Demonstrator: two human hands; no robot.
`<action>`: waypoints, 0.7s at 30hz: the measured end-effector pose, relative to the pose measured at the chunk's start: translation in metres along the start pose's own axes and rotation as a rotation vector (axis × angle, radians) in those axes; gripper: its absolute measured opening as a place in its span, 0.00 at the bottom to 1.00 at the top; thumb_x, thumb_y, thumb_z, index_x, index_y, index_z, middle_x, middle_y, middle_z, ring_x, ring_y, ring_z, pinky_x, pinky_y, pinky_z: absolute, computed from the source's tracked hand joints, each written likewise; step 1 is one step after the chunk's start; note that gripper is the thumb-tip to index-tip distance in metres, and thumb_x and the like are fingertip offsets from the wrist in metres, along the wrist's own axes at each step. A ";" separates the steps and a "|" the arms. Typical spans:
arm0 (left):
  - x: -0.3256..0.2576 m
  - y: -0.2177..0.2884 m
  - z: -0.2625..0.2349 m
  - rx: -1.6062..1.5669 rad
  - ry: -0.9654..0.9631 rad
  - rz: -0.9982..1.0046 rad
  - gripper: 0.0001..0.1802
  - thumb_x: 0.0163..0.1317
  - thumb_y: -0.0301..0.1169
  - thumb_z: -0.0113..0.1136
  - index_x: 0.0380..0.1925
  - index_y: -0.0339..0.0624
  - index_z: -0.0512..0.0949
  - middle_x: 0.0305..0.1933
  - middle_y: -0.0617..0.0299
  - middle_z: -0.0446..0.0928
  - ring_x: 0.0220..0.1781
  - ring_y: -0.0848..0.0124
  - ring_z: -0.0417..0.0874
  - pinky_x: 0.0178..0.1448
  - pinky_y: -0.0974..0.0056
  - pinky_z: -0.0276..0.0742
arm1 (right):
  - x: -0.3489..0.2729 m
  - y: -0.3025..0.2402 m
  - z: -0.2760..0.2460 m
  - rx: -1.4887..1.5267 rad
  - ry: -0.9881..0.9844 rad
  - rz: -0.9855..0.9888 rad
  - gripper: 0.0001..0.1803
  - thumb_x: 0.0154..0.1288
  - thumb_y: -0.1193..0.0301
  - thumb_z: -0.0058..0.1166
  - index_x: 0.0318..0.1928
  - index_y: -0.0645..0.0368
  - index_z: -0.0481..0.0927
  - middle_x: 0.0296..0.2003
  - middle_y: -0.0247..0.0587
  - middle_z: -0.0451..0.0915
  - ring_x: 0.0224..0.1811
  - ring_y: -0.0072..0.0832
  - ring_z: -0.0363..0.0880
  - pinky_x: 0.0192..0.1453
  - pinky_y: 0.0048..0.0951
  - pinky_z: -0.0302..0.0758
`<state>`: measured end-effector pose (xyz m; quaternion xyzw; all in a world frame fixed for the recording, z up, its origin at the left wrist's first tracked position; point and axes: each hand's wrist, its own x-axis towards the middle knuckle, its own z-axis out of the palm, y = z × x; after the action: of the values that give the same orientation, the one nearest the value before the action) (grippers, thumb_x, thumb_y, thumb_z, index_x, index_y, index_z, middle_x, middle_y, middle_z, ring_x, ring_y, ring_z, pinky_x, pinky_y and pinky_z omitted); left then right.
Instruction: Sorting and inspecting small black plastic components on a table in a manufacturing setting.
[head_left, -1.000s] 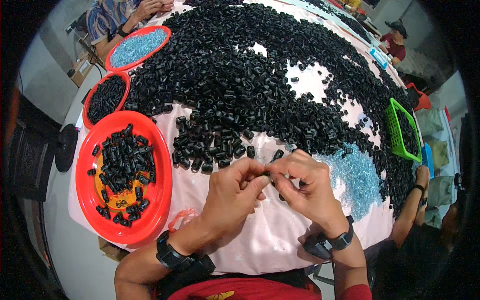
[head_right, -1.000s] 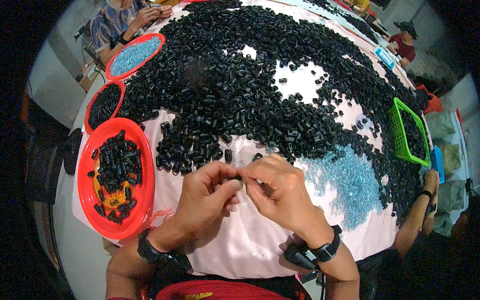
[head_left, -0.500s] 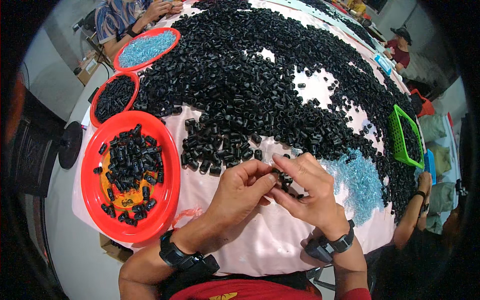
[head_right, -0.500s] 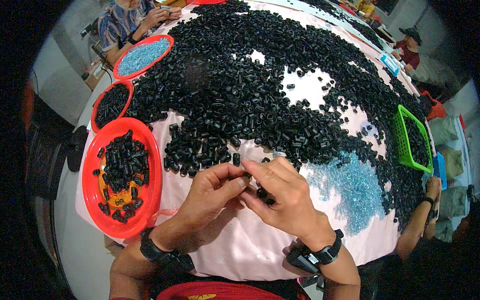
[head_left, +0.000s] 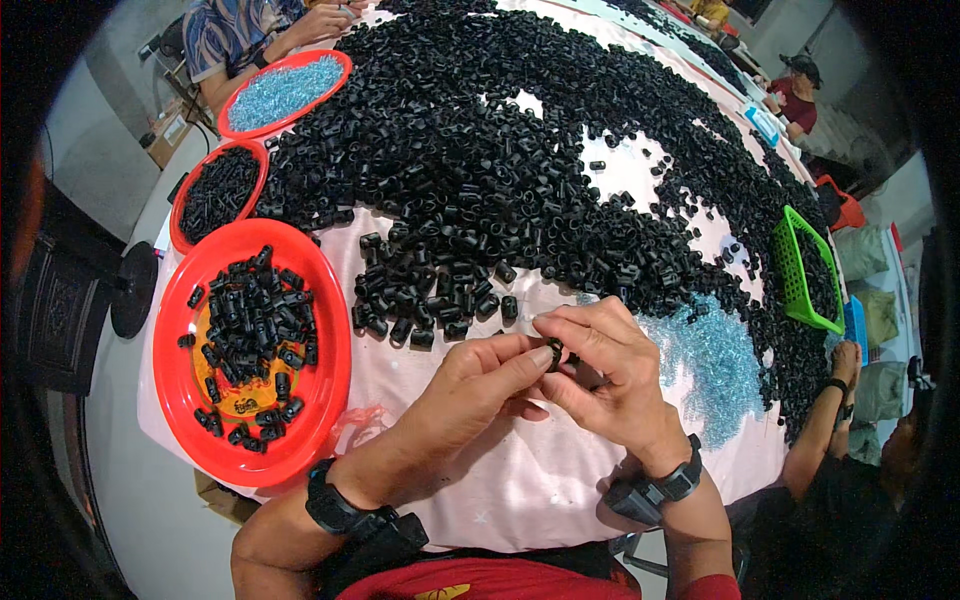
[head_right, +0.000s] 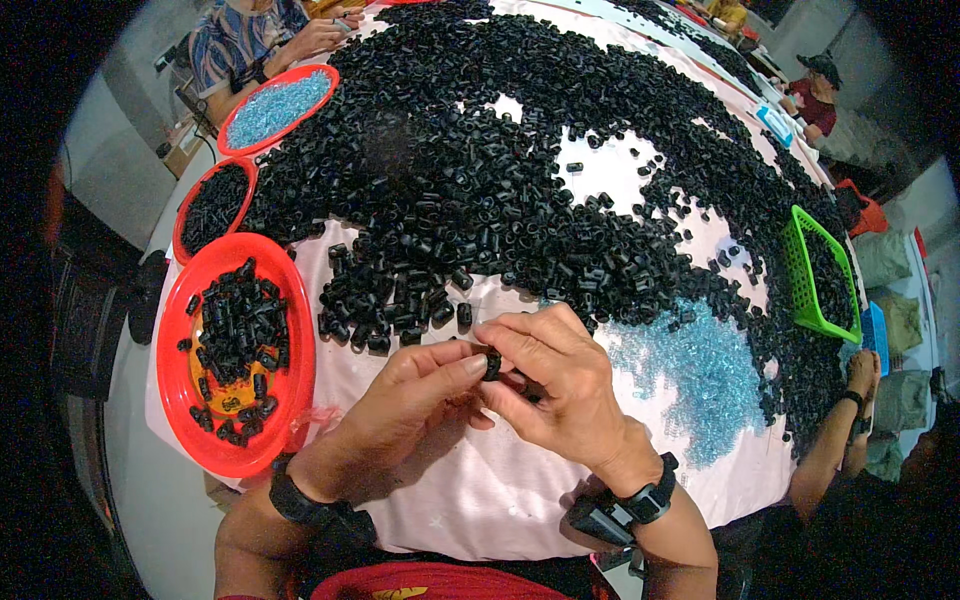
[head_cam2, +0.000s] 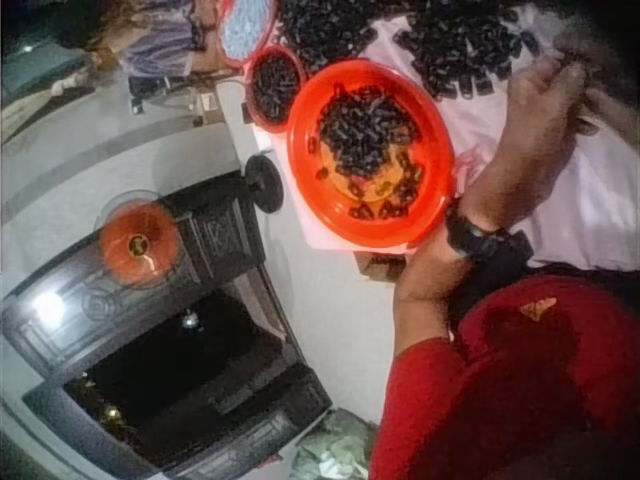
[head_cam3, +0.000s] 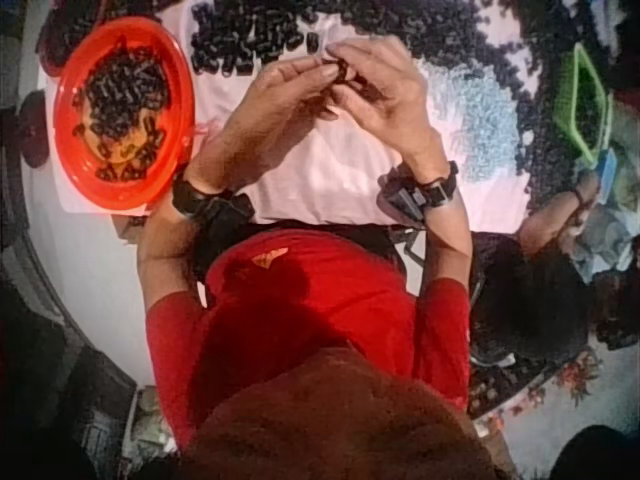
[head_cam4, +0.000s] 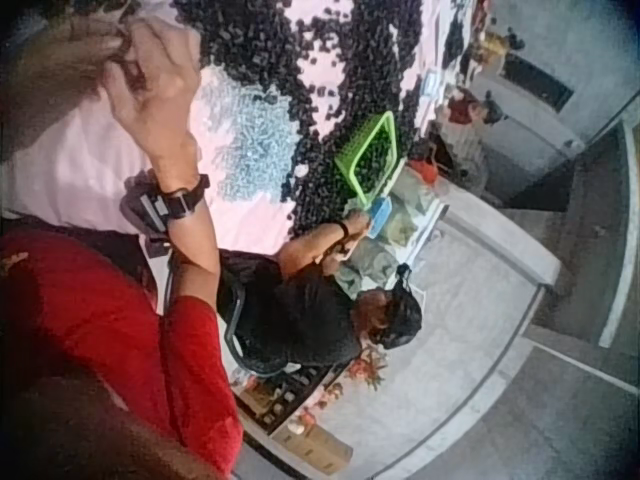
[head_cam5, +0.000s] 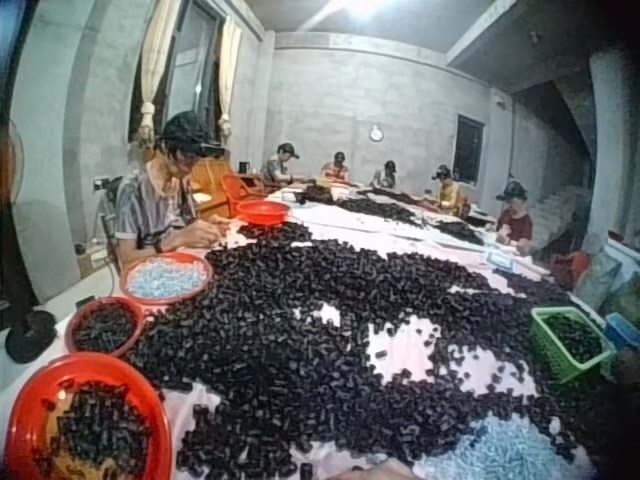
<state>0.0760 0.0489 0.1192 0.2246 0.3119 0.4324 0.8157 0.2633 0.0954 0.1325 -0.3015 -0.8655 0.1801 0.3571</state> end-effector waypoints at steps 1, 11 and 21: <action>-0.001 -0.001 -0.002 0.000 0.001 0.000 0.13 0.77 0.33 0.55 0.52 0.37 0.81 0.45 0.65 0.84 0.43 0.79 0.84 0.49 0.71 0.80 | 0.000 0.000 0.000 -0.004 0.009 0.003 0.25 0.48 0.73 0.74 0.50 0.63 0.86 0.46 0.47 0.85 0.41 0.39 0.81 0.43 0.34 0.80; -0.004 -0.003 -0.007 0.074 -0.031 -0.026 0.14 0.78 0.37 0.54 0.48 0.37 0.83 0.41 0.65 0.84 0.42 0.80 0.84 0.47 0.72 0.81 | -0.003 0.003 -0.001 -0.033 -0.069 -0.071 0.22 0.48 0.74 0.74 0.47 0.64 0.85 0.41 0.45 0.85 0.36 0.36 0.81 0.39 0.33 0.79; -0.004 0.003 -0.005 0.063 0.058 -0.006 0.18 0.79 0.42 0.51 0.49 0.40 0.82 0.42 0.62 0.86 0.41 0.76 0.87 0.48 0.70 0.85 | 0.001 0.002 -0.002 -0.083 0.002 -0.122 0.22 0.52 0.69 0.76 0.48 0.63 0.85 0.40 0.43 0.86 0.34 0.35 0.80 0.37 0.32 0.78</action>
<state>0.0685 0.0476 0.1189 0.2364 0.3496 0.4264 0.8001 0.2652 0.0981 0.1333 -0.2629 -0.8887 0.1213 0.3555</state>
